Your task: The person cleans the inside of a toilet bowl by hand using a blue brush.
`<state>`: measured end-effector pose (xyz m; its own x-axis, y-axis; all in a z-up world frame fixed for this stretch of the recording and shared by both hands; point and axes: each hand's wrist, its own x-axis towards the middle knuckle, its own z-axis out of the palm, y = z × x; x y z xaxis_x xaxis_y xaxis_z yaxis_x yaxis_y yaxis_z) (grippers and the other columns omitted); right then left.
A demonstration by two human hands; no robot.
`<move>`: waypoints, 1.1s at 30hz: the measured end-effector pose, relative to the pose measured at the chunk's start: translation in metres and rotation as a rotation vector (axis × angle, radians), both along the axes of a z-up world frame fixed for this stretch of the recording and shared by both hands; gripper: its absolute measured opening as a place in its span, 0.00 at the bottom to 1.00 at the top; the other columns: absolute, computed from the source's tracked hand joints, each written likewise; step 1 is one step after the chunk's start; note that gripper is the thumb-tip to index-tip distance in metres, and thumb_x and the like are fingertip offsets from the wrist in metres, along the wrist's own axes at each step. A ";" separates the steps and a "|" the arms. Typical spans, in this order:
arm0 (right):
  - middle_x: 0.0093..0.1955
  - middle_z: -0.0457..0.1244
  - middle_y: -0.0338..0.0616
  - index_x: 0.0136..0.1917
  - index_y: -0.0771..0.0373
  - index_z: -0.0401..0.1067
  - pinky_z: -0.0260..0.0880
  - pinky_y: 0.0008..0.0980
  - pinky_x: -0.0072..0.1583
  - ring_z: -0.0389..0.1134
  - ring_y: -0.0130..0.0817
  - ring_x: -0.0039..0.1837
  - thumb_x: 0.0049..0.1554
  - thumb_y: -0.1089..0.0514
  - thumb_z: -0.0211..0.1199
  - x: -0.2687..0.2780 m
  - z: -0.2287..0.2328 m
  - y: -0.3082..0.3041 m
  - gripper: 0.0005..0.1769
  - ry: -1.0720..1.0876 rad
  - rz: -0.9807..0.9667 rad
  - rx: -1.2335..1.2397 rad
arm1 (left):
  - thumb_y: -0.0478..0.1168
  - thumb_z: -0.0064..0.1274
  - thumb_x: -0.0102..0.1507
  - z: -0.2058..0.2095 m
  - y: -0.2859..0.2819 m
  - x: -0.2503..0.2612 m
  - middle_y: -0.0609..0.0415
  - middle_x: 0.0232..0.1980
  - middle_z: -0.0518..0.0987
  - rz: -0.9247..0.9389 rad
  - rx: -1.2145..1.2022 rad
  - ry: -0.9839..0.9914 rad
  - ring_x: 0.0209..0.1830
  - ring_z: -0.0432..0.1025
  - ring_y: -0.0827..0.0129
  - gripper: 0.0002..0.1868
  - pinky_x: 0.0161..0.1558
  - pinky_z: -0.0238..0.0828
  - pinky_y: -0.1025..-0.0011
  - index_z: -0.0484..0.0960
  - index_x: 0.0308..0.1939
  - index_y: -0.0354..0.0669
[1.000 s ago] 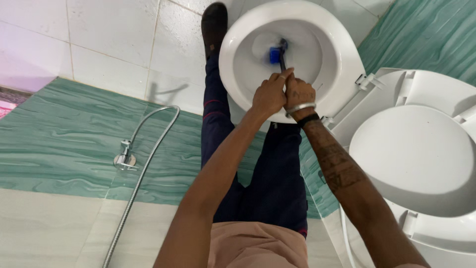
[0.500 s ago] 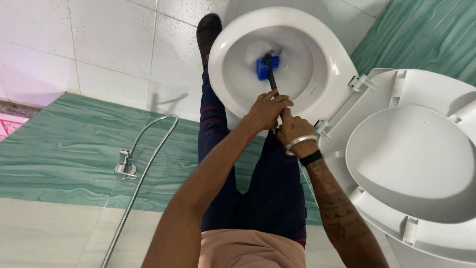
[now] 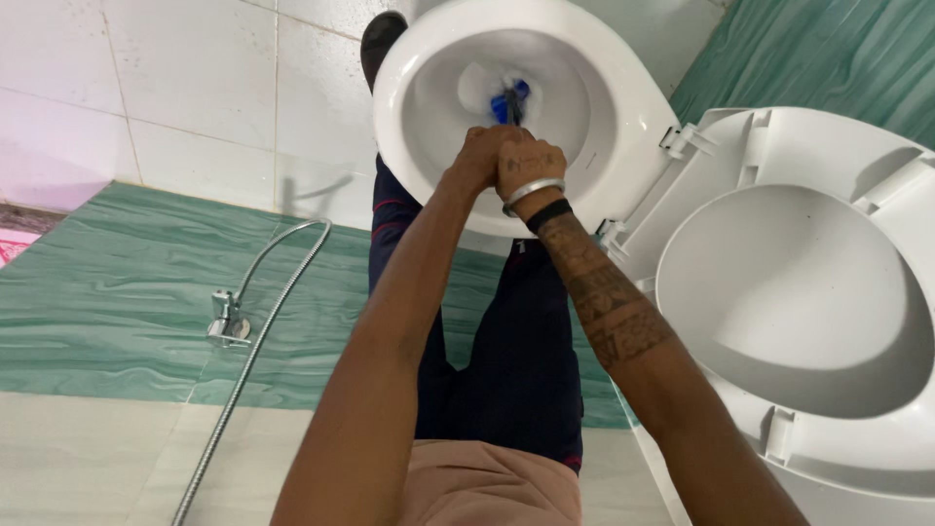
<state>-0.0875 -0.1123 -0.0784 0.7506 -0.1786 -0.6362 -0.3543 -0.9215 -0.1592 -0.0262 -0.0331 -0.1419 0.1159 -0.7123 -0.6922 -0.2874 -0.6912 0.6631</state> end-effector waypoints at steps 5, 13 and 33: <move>0.35 0.68 0.54 0.42 0.62 0.77 0.74 0.45 0.42 0.73 0.49 0.37 0.57 0.56 0.65 0.010 0.028 -0.020 0.07 -0.032 -0.175 0.068 | 0.38 0.58 0.55 -0.006 0.014 -0.013 0.56 0.41 0.78 0.504 -0.478 -0.094 0.46 0.71 0.58 0.09 0.48 0.62 0.58 0.80 0.40 0.46; 0.40 0.65 0.48 0.49 0.64 0.76 0.63 0.41 0.40 0.68 0.42 0.38 0.56 0.53 0.67 0.009 0.189 0.016 0.13 -0.706 -0.239 0.217 | 0.44 0.57 0.59 0.138 0.050 0.021 0.56 0.37 0.71 0.298 -0.603 -0.177 0.43 0.69 0.61 0.09 0.52 0.54 0.59 0.77 0.37 0.45; 0.26 0.56 0.37 0.37 0.62 0.69 0.49 0.29 0.32 0.51 0.26 0.27 0.65 0.53 0.61 0.041 0.184 -0.005 0.17 -0.586 -1.122 1.208 | 0.46 0.54 0.69 0.151 0.037 0.000 0.51 0.35 0.79 0.477 -0.108 0.064 0.36 0.74 0.70 0.15 0.40 0.72 0.63 0.74 0.39 0.36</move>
<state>-0.0462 -0.1176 0.1058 0.7654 -0.3985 -0.5054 -0.3305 0.4304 -0.8399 -0.0267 0.0034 0.0089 0.4061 -0.6583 -0.6338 0.0883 -0.6621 0.7442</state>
